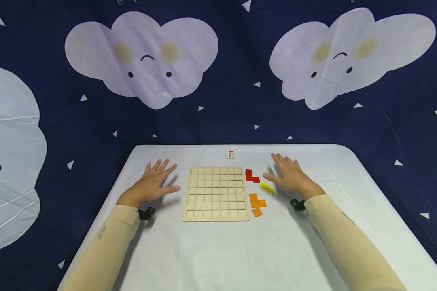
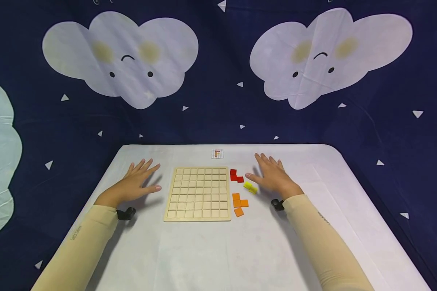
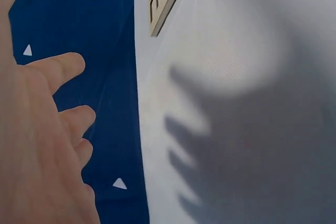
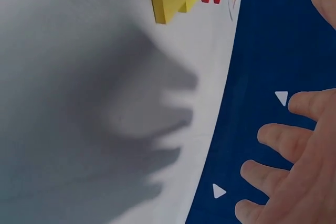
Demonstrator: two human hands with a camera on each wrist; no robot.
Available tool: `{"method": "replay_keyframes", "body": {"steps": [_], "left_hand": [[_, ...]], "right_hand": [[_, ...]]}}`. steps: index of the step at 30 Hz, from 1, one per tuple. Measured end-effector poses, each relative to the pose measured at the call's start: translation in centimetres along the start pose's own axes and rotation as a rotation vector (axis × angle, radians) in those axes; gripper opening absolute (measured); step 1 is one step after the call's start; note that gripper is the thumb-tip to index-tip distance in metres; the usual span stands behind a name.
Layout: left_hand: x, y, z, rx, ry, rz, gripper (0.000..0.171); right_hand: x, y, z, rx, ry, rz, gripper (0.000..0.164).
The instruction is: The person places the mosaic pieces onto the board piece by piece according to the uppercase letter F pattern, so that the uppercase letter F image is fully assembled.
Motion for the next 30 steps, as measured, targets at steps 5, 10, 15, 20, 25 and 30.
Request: {"method": "replay_keyframes", "body": {"steps": [5,10,15,20,25,30], "left_hand": [[0.5,1.4,0.2,0.042,-0.024,-0.018,0.099],[0.8,2.6,0.5,0.089,-0.02,-0.016,0.1],[1.1,3.7,0.8,0.117,-0.015,-0.011,0.1],[1.1,4.7,1.1,0.145,-0.003,-0.005,0.104],[1.1,5.6,1.7,0.164,0.026,-0.001,0.114],[1.2,6.0,2.5,0.205,0.03,-0.02,0.125]], "right_hand": [[0.1,0.8,-0.3,-0.011,0.004,-0.011,0.102],[0.1,1.6,-0.3,-0.019,0.004,-0.035,0.101],[-0.1,2.2,-0.4,-0.013,-0.006,-0.057,0.106],[-0.2,2.7,-0.6,-0.032,-0.008,-0.069,0.105],[-0.2,3.6,-0.8,-0.072,-0.024,-0.099,0.102],[-0.4,4.0,-1.3,-0.095,-0.049,-0.093,0.097]]}}
Point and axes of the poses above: each hand's wrist, its own x-axis away from the middle knuckle, its own y-axis out of the palm, z = x × y, the point moved 1 cm from there along -x, towards the middle knuckle, and after that the axes turned 3 degrees about x, right-handed, at the moved point
